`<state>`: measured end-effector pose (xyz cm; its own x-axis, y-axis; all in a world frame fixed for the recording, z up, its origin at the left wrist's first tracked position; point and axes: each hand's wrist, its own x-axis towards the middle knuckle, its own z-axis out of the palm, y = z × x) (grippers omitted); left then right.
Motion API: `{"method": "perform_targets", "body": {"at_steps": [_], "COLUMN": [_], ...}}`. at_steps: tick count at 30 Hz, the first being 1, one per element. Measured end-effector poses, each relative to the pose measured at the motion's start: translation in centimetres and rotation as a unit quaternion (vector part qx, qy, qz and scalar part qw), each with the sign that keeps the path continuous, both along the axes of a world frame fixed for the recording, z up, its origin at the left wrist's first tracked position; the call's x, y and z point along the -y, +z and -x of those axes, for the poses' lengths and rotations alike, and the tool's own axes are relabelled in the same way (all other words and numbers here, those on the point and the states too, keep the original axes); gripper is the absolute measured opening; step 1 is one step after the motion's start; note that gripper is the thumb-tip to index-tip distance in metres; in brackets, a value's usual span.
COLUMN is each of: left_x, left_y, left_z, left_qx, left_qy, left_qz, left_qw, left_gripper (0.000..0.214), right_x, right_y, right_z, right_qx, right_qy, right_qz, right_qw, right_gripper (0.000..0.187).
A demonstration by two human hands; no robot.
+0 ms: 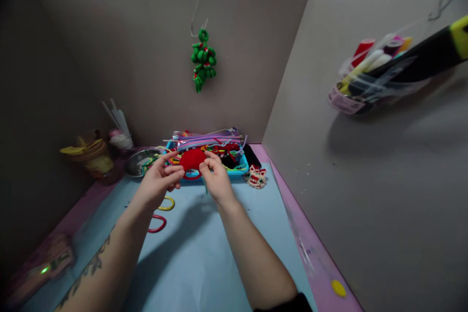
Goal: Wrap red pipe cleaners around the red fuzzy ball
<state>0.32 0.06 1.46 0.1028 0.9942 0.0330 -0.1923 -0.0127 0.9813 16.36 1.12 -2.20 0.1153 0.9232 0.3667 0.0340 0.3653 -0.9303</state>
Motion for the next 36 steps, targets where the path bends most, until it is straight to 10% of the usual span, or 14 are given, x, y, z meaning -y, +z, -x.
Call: {"method": "perform_targets", "body": {"at_steps": [26, 36], "left_x": [0.2, 1.1], "left_y": [0.2, 0.1], "left_z": [-0.6, -1.6], "left_qx": [0.072, -0.01], "left_qy": [0.04, 0.086], "left_qz": [0.043, -0.045], "left_qw": [0.996, 0.995], "left_gripper": [0.067, 0.064], "right_x": [0.3, 0.4], "right_y": [0.3, -0.2], "right_z": [0.1, 1.0], "right_qx": [0.045, 0.0], "right_qy": [-0.015, -0.119], "right_qz": [-0.027, 0.011], "right_qw": [0.999, 0.993], "right_gripper": [0.024, 0.025]}}
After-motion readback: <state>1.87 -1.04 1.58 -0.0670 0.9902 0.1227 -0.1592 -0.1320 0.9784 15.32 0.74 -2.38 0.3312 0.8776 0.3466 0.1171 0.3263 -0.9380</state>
